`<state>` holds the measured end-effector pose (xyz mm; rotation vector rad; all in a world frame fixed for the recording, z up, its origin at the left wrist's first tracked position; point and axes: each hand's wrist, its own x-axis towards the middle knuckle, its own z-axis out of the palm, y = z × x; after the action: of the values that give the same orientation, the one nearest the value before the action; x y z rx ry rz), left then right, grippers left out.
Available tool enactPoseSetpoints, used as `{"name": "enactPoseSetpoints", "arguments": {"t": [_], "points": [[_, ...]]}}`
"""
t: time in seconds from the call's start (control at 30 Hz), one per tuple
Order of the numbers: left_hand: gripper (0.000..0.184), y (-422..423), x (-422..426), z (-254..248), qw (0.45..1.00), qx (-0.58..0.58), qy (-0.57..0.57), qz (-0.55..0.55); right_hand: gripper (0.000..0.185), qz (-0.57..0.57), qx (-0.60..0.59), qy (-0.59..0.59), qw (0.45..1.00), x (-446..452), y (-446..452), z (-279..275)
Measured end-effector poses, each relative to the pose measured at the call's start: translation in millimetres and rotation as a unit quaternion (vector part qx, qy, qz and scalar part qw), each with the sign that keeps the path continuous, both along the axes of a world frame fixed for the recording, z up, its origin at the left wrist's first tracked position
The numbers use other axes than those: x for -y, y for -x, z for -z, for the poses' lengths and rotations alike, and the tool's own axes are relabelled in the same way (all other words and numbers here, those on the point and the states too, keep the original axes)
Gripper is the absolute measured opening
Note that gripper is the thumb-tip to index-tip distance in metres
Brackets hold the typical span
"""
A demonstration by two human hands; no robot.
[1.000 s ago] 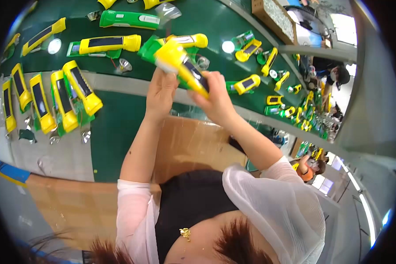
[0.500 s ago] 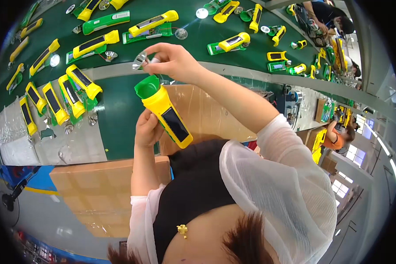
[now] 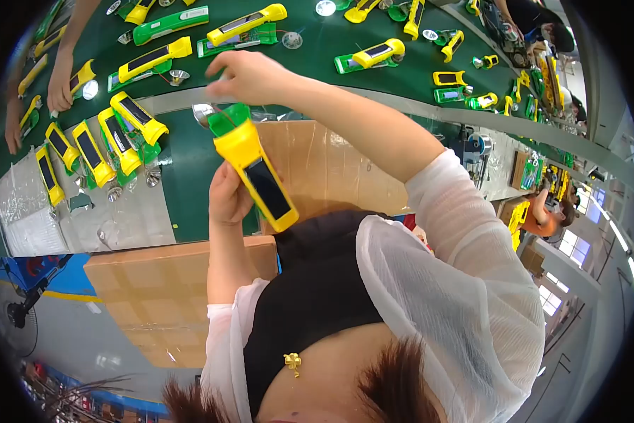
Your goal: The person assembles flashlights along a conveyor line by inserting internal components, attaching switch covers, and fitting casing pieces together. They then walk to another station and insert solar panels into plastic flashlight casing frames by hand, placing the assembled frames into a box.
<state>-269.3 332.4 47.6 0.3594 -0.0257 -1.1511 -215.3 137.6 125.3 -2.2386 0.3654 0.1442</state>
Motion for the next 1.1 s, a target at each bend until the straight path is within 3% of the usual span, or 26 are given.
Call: {"name": "enactPoseSetpoints", "arguments": {"t": [0.03,0.13,0.2,0.3,0.4,0.5,0.6,0.83,0.93,1.1], "points": [[0.042,-0.7,3.6,0.1,1.000,-0.021,-0.006,-0.022,0.036,0.014,-0.016,0.096,0.995,-3.2,-4.1,1.1],[0.038,0.4,18.0,4.0,0.994,-0.034,-0.041,-0.096,0.045,-0.061,-0.054,0.122,0.989,-9.0,39.2,-28.0],[0.037,-1.8,24.1,1.0,0.991,-0.042,-0.040,-0.119,0.058,-0.128,-0.142,0.121,0.974,-20.8,66.9,-38.6],[0.038,-2.9,30.3,2.5,0.991,-0.047,-0.053,-0.114,0.059,-0.070,-0.101,0.054,0.991,-16.2,87.2,-20.0],[0.038,-5.6,32.9,2.3,0.990,-0.041,-0.080,-0.106,0.052,-0.008,-0.042,0.082,0.996,-3.8,91.2,-24.9],[0.038,-8.8,34.3,-2.0,0.993,-0.045,-0.073,-0.079,0.050,0.008,-0.175,-0.001,0.985,10.2,92.5,-26.7],[0.038,-9.9,38.1,-3.1,0.994,-0.046,-0.070,-0.074,0.051,0.045,-0.076,-0.198,0.976,9.4,104.8,-5.2],[0.037,-11.4,36.2,-5.2,0.991,-0.029,-0.102,-0.079,0.051,0.083,0.054,-0.203,0.974,-6.4,118.8,27.3],[0.039,-9.6,36.1,-3.7,0.991,-0.014,-0.105,-0.087,0.053,0.056,0.087,-0.163,0.981,-7.0,121.3,33.0],[0.042,-10.1,37.1,-9.6,0.993,-0.031,-0.079,-0.083,0.052,0.061,0.097,-0.201,0.973,-5.8,121.8,40.7]]}}
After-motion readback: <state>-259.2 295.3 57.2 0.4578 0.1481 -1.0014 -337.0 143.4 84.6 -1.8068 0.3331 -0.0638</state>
